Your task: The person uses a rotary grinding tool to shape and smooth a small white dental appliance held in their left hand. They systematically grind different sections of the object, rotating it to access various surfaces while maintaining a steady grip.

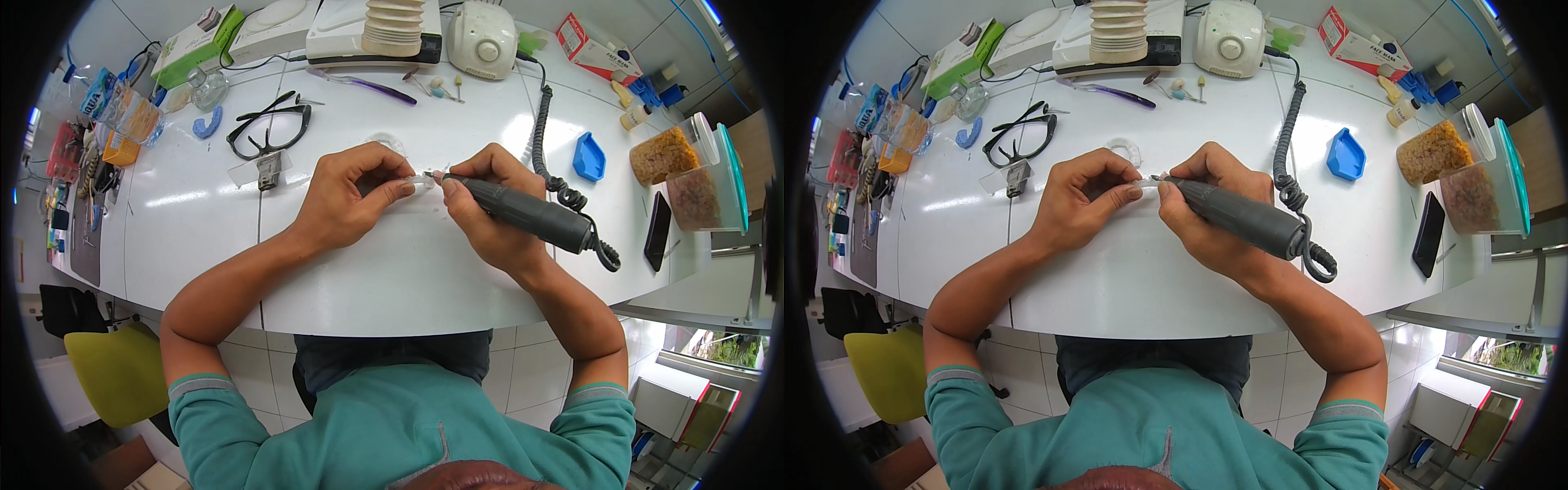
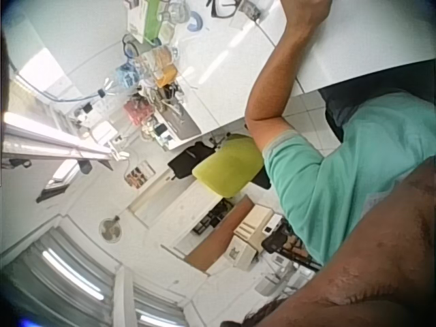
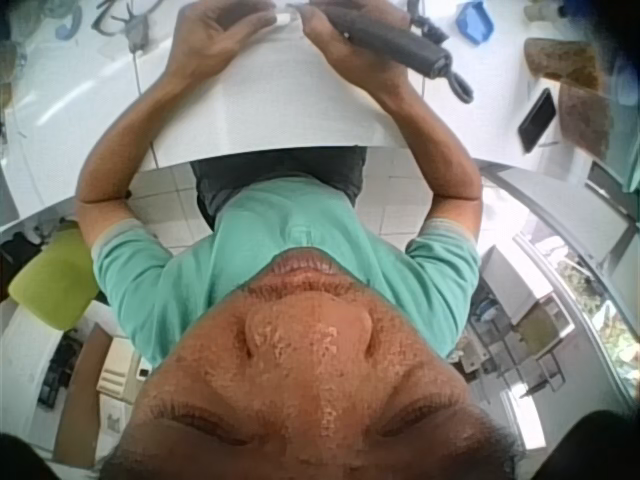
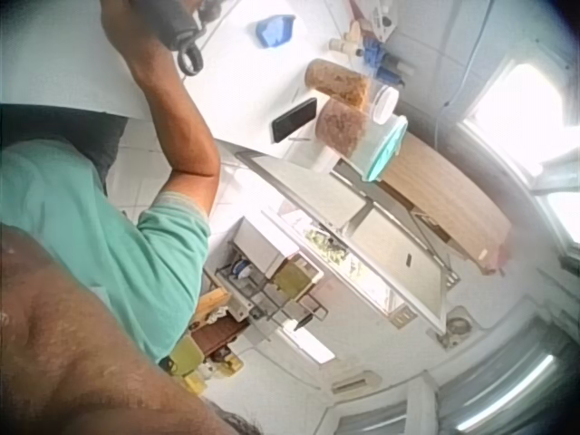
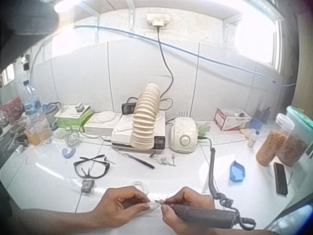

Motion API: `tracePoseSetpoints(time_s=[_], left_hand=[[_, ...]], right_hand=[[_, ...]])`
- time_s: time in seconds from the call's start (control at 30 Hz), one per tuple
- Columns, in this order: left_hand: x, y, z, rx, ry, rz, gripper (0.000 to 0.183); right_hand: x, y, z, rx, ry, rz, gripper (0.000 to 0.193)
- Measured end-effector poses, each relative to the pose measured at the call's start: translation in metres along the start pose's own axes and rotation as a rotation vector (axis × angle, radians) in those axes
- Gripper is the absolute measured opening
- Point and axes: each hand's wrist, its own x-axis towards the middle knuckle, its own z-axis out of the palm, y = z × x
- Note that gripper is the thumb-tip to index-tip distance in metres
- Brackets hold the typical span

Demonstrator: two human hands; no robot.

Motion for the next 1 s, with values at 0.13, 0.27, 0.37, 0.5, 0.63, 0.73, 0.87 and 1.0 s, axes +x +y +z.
tracePoseSetpoints(time_s=[0.13,0.27,0.37,0.5,0.63,0.73,0.87,1.0], left_hand=[[-0.0001,0.0005,-0.0002,0.008,-0.002,0.001,0.012],[0.0001,-0.0007,0.0001,-0.002,-0.001,0.000,0.012],[0.0001,-0.0014,0.0003,-0.006,0.002,0.004,0.012],[0.0001,-0.0011,0.0004,-0.009,0.003,-0.002,0.012],[0.0002,-0.0003,0.0006,-0.007,0.002,-0.001,0.012],[0.0001,-0.0008,0.0007,-0.001,0.005,0.010,0.012],[0.0001,-0.0044,0.0027,-0.027,0.049,0.036,0.014],[0.0003,-0.0025,0.0018,-0.019,0.022,0.008,0.013]], right_hand=[[0.0001,-0.0017,0.0000,0.000,0.000,0.002,0.020],[-0.0004,-0.0001,0.0006,0.007,0.001,-0.002,0.020],[-0.0004,0.0012,0.0020,0.017,0.006,-0.006,0.020],[-0.0001,0.0000,0.0018,0.009,0.003,-0.009,0.020],[-0.0001,-0.0006,0.0022,-0.003,0.025,-0.005,0.020],[0.0000,-0.0004,0.0012,-0.006,0.012,0.003,0.020],[-0.0002,-0.0018,0.0016,-0.005,0.000,-0.007,0.020],[-0.0019,0.0015,0.0025,0.031,0.011,0.001,0.022]])
